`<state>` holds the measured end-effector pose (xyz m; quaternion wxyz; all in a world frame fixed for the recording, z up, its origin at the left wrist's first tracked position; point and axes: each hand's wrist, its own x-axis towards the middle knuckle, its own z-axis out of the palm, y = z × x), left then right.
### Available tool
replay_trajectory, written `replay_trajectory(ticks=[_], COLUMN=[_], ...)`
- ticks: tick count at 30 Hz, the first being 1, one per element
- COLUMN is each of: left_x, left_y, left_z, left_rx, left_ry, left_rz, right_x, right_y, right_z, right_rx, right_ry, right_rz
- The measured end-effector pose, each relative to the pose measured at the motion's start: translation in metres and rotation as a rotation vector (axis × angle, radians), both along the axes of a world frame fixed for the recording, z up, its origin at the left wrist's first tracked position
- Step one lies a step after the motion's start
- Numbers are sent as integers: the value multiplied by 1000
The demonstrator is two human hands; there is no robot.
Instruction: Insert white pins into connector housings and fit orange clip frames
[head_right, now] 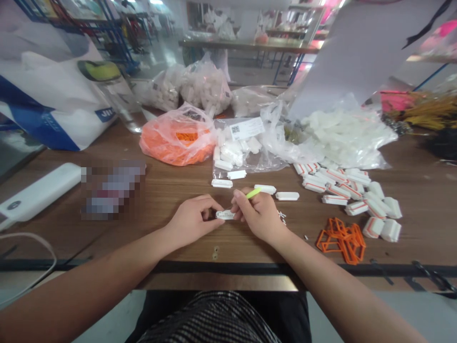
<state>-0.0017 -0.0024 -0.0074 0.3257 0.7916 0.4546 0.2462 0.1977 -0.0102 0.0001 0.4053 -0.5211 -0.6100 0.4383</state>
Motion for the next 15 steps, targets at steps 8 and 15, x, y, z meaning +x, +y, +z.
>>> replay_trajectory(ticks=[8, 15], left_x=[3, 3], left_y=[-1, 0], left_z=[2, 3], left_rx=[-32, -15], left_ry=[23, 14], left_rz=[36, 17], right_x=[-9, -4], right_y=[-8, -14], right_z=[17, 0], right_rx=[297, 238], right_ry=[-400, -217], right_rz=[157, 39])
